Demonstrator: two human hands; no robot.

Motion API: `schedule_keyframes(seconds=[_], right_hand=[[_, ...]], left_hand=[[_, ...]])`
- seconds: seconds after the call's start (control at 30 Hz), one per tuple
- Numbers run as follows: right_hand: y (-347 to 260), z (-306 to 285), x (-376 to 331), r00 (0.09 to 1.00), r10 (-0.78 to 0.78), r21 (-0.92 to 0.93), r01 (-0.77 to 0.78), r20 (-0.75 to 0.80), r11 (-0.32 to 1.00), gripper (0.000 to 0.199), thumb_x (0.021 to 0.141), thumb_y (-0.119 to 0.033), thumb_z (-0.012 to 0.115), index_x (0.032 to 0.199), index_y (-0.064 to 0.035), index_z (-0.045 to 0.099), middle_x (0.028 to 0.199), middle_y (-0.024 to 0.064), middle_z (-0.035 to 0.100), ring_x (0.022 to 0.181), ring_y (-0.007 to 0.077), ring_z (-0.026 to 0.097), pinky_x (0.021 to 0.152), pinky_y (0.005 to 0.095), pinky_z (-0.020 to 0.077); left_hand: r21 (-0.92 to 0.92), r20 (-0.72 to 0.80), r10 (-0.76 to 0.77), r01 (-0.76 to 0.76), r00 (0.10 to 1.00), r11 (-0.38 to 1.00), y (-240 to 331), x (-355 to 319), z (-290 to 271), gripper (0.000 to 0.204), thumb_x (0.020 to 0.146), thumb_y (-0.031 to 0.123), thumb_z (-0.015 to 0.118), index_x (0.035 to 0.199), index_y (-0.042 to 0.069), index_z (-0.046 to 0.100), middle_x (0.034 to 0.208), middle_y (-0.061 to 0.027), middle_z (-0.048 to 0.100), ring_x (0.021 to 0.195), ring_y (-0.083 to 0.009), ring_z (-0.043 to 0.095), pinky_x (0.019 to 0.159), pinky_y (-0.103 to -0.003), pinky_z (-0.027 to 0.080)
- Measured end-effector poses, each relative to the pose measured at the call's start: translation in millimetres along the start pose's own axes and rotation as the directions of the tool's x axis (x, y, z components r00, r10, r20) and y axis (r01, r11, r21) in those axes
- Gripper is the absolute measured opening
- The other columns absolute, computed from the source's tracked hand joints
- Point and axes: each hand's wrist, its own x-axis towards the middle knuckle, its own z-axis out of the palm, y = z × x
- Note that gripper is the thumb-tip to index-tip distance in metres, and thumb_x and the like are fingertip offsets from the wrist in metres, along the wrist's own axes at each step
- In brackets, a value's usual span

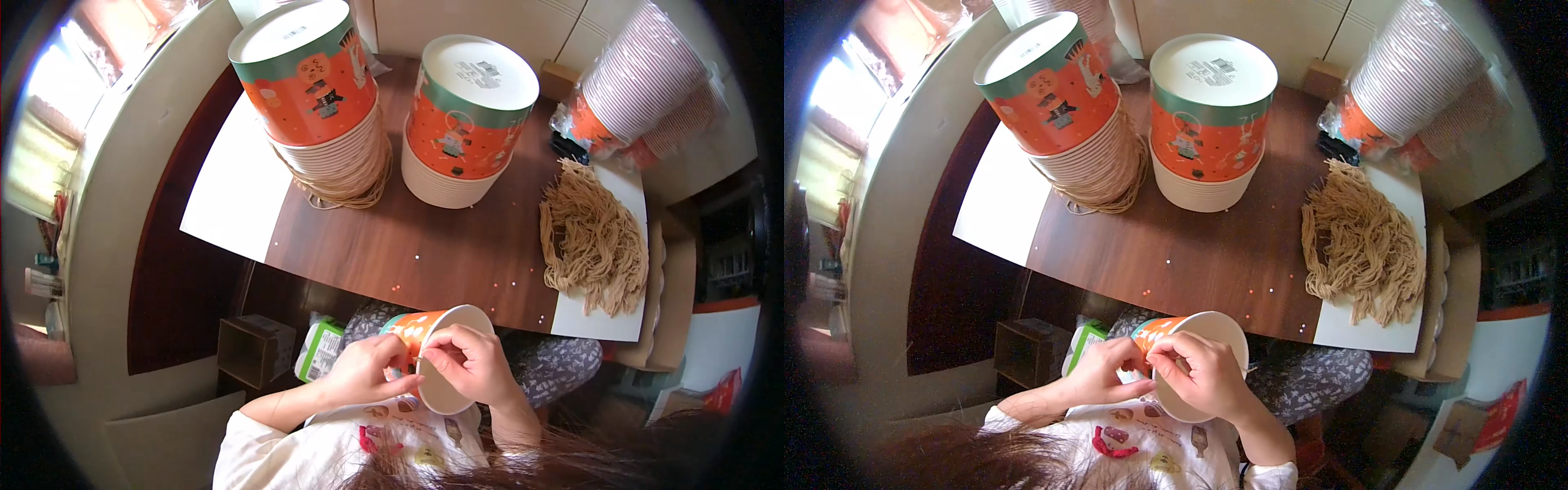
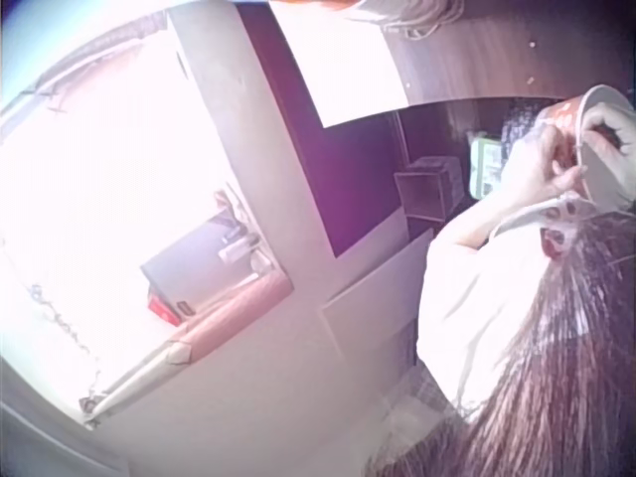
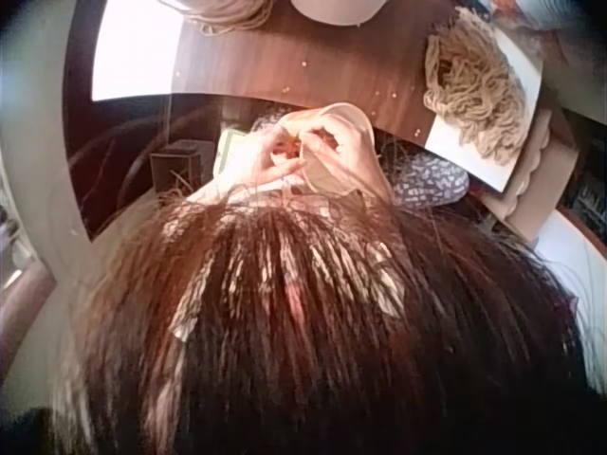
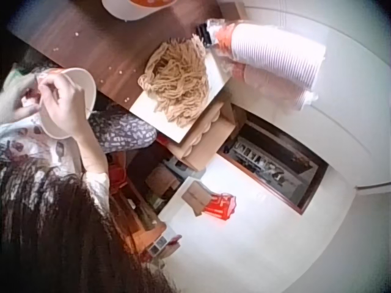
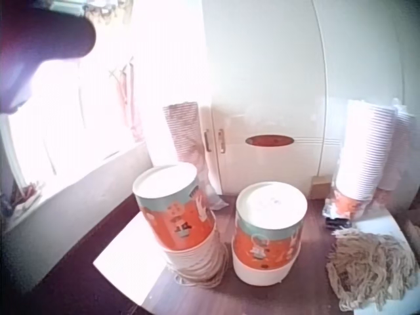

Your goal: Attaching string handles to decorative paper buckets.

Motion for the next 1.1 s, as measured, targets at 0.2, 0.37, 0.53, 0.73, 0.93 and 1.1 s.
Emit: schedule_keyframes(seconds=[0.2, 0.37, 0.53, 0.73, 0.93, 1.1], right_hand=[[-4, 0, -3, 0.999, -0.040, -0.057, 0.040, 0.005, 0.998, 0.006, 0.077, -0.001, 0.064, 0.077, 0.0009, 0.058, 0.069, 0.0049, 0.060, 0.059, 0.0094, 0.059, 0.052, 0.0210, 0.0468], [-14, -13, -17, 0.996, -0.089, -0.269, 0.077, -0.033, 0.960, 0.010, 0.072, -0.006, 0.067, 0.074, -0.0055, 0.057, 0.063, 0.0057, 0.058, 0.054, 0.0215, 0.058, 0.048, 0.0294, 0.0445], [-21, -8, -39, 0.993, -0.118, -0.335, 0.113, 0.007, 0.936, 0.011, 0.073, -0.007, 0.068, 0.075, -0.0065, 0.057, 0.064, 0.0048, 0.059, 0.053, 0.0201, 0.058, 0.048, 0.0290, 0.0453], [-39, -2, -73, 0.997, 0.031, -0.389, -0.054, -0.066, 0.920, 0.021, 0.073, -0.001, 0.065, 0.092, -0.0002, 0.056, 0.064, 0.0079, 0.058, 0.049, 0.0134, 0.055, 0.047, 0.0251, 0.0439], [-17, 9, -70, 0.990, -0.070, -0.367, 0.110, 0.121, 0.924, 0.027, 0.072, -0.001, 0.065, 0.097, -0.0004, 0.055, 0.070, 0.0103, 0.060, 0.057, 0.0154, 0.059, 0.052, 0.0262, 0.0457], [14, 21, -60, 0.984, 0.114, 0.202, -0.140, 0.133, 0.969, 0.039, 0.077, -0.006, 0.062, 0.111, 0.0028, 0.044, 0.107, 0.0140, 0.054, 0.088, 0.0181, 0.060, 0.077, 0.0289, 0.0467]], left_hand=[[0.018, -0.127, -0.064, 0.067, 0.990, 0.998, 1, -1, 13, 0.026, 0.073, 0.022, 0.065, 0.061, 0.004, 0.050, 0.054, -0.0088, 0.054, 0.048, -0.0268, 0.055, 0.046, -0.035, 0.044], [-0.037, -0.165, -0.098, 0.093, 0.981, 0.995, 6, 0, 0, 0.021, 0.073, 0.017, 0.062, 0.061, 0.002, 0.053, 0.053, -0.0111, 0.054, 0.046, -0.0263, 0.055, 0.046, -0.033, 0.045], [0.030, -0.355, 0.023, -0.013, 0.935, 0.999, 2, -6, -14, 0.016, 0.070, 0.008, 0.063, 0.060, 0.002, 0.052, 0.052, -0.0111, 0.053, 0.046, -0.0236, 0.055, 0.043, -0.032, 0.043], [0.194, -0.466, 0.298, -0.233, 0.833, 0.953, 12, -5, -31, 0.021, 0.066, 0.003, 0.065, 0.057, 0.004, 0.046, 0.049, -0.0068, 0.047, 0.040, -0.0185, 0.049, 0.037, -0.028, 0.038], [0.539, -0.396, 0.658, -0.419, 0.640, 0.731, 9, 1, -33, 0.021, 0.065, 0.004, 0.066, 0.064, 0.007, 0.045, 0.056, -0.0040, 0.047, 0.046, -0.0200, 0.048, 0.042, -0.030, 0.041], [0.634, -0.356, 0.739, -0.433, 0.572, 0.640, -4, 8, -15, 0.018, 0.064, 0.006, 0.066, 0.064, 0.007, 0.049, 0.060, -0.0031, 0.049, 0.051, -0.0169, 0.051, 0.044, -0.028, 0.043]])
